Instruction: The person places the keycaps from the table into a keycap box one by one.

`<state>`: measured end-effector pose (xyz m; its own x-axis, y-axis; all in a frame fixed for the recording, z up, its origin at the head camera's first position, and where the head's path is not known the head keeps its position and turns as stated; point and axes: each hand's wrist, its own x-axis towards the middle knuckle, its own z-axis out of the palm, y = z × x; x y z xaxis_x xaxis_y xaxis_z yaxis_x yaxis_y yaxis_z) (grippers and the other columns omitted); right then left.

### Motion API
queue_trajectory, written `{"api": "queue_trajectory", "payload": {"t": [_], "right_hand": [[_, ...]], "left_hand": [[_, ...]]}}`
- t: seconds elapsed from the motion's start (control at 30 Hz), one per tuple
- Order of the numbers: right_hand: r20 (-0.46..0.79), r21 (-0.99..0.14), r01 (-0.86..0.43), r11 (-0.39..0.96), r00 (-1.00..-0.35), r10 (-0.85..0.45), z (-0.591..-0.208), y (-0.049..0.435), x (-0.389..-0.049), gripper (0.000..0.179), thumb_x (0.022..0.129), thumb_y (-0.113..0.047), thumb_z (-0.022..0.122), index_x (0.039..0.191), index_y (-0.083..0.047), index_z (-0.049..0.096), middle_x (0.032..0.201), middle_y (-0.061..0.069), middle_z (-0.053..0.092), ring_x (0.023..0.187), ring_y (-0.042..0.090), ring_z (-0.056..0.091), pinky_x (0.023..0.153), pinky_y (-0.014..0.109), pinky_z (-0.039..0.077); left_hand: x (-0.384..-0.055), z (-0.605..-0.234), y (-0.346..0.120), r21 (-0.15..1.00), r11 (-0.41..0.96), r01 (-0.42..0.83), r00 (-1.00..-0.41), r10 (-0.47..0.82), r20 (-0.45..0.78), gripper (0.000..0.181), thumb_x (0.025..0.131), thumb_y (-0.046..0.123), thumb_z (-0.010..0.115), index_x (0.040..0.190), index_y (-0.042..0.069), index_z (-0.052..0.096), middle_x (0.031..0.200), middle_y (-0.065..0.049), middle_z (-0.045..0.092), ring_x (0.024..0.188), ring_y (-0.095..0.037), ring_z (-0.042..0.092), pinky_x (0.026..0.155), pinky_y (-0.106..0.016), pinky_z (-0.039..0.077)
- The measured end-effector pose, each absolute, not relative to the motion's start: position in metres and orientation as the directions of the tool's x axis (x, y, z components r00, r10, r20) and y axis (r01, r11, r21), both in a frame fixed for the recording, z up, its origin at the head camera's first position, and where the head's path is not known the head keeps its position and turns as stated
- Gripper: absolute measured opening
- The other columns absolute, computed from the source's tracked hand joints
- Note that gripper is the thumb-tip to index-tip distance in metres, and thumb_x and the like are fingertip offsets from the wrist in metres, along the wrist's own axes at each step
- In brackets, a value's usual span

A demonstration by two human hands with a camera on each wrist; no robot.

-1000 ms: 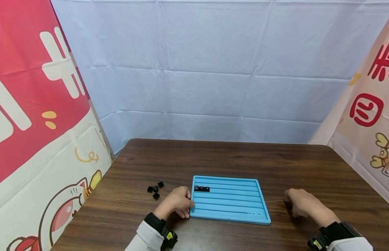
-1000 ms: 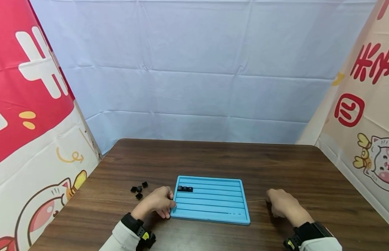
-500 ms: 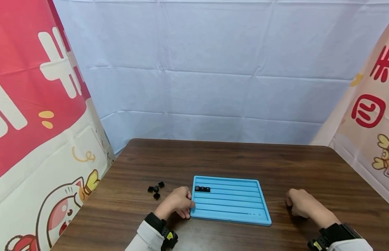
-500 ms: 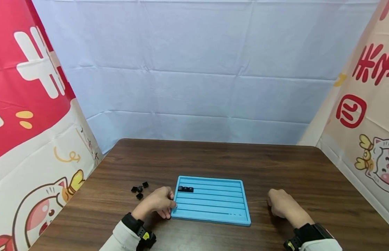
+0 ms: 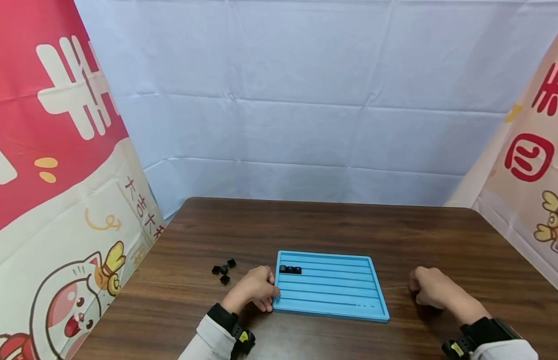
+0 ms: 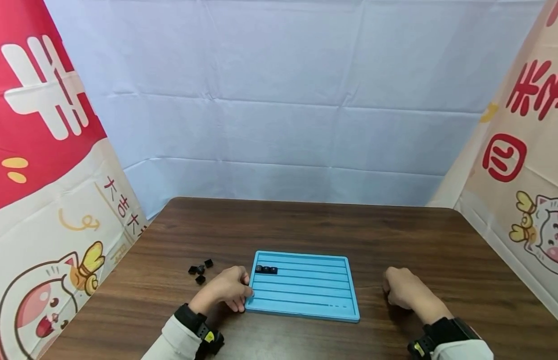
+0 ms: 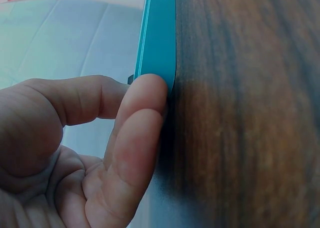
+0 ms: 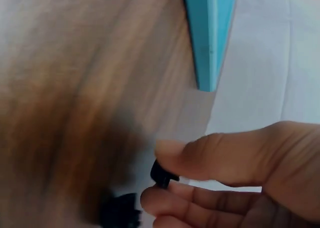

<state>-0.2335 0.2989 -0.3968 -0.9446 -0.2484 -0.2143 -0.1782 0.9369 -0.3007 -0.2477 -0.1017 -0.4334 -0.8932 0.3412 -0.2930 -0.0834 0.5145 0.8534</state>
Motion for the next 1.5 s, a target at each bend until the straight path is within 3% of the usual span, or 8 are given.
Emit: {"api": "queue_trajectory", "payload": {"t": [0.3,0.67,1.1,1.5], "right_hand": [[-0.146,-0.36,-0.23,0.904,-0.944,-0.298,-0.381,0.295,-0.236,0.01,0.082,0.002,0.066,0.088,-0.004,0.062,0.074,0.0,0.056,0.063,0.015,0.051,0.056,0.034,0.043],[-0.063,-0.357,-0.32,0.877,-0.929,-0.365,-0.378,0.295,-0.236,0.014,0.078,0.006,0.065,0.085,-0.006,0.061,0.069,-0.002,0.049,0.059,0.014,0.042,0.054,0.032,0.037],[-0.101,-0.44,-0.315,0.841,-0.913,-0.395,-0.387,0.292,-0.24,0.025,0.074,0.01,0.068,0.084,-0.007,0.053,0.073,0.001,0.046,0.064,0.017,0.041,0.054,0.031,0.034],[0.0,-0.484,-0.367,0.794,-0.908,-0.42,-0.396,0.289,-0.239,0.024,0.076,0.008,0.068,0.089,-0.007,0.054,0.077,-0.002,0.052,0.067,0.013,0.047,0.054,0.028,0.04]], "left_hand": [[-0.247,-0.434,-0.102,0.856,0.507,-0.097,-0.891,0.34,-0.302,0.019,0.083,-0.003,0.064,0.082,0.001,0.046,0.061,-0.019,0.058,0.045,-0.022,0.059,0.043,-0.033,0.051],[-0.247,-0.435,-0.101,0.861,0.499,-0.093,-0.89,0.347,-0.297,0.018,0.083,-0.004,0.063,0.081,0.001,0.045,0.059,-0.018,0.058,0.044,-0.021,0.059,0.043,-0.033,0.051],[-0.247,-0.435,-0.102,0.868,0.492,-0.068,-0.897,0.351,-0.269,0.017,0.082,-0.004,0.062,0.081,0.001,0.046,0.057,-0.017,0.057,0.042,-0.02,0.058,0.042,-0.033,0.051],[-0.248,-0.436,-0.102,0.858,0.506,-0.093,-0.891,0.343,-0.299,0.018,0.083,-0.004,0.062,0.081,0.001,0.046,0.058,-0.016,0.057,0.042,-0.018,0.058,0.041,-0.032,0.051]]}}
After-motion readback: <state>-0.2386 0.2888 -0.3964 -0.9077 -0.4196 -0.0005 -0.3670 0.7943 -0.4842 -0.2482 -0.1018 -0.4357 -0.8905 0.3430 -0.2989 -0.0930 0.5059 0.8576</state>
